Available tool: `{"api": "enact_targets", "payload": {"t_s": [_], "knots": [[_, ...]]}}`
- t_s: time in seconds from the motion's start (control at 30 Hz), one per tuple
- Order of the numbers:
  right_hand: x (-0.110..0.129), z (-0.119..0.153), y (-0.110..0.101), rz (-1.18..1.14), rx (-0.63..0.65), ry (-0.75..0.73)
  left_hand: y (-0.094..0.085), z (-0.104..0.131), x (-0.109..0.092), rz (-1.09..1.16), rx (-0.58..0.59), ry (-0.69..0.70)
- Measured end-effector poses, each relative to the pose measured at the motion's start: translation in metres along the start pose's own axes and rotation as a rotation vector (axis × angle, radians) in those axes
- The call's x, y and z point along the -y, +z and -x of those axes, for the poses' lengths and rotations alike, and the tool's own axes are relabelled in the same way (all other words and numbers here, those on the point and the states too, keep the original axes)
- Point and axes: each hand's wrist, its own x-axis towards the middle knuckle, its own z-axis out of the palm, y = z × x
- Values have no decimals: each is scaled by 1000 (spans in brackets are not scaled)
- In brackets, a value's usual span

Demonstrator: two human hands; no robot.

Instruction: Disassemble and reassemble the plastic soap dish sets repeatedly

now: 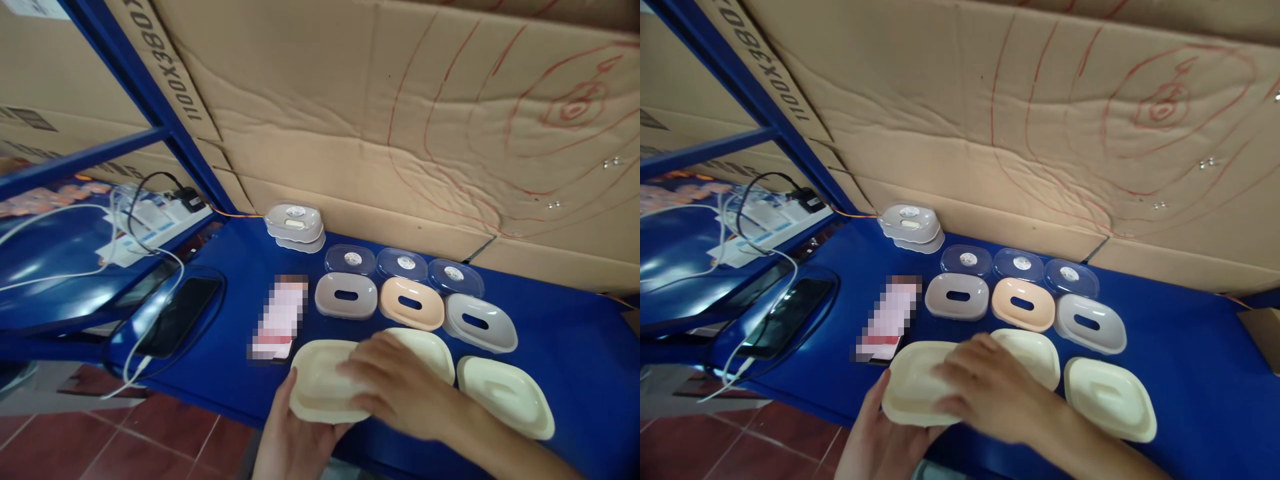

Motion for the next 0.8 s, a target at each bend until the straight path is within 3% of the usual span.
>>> {"api": "enact_targets", "payload": {"t_s": [0.1,0.2,0.3,0.4,0.5,0.63,0.8], "knots": [[-28,-18,-2,178,-60,137,-6,-7,4,-33,23,13],[-49,-29,12,394,30,156,-15,-11,6,-98,82,38],[-56,-29,24,436,86,154,-21,-14,5,-79,112,14],[-48,-24,17,380,33,175,-19,-20,4,-35,98,10],[-28,-18,-4,236,-40,169,-11,-26,2,-13,73,53],[0,-11,-25,80,113,64,6,-31,-5,-4,78,78],[10,-8,-20,147,188,29,21,-32,-11,-20,71,62]]}}
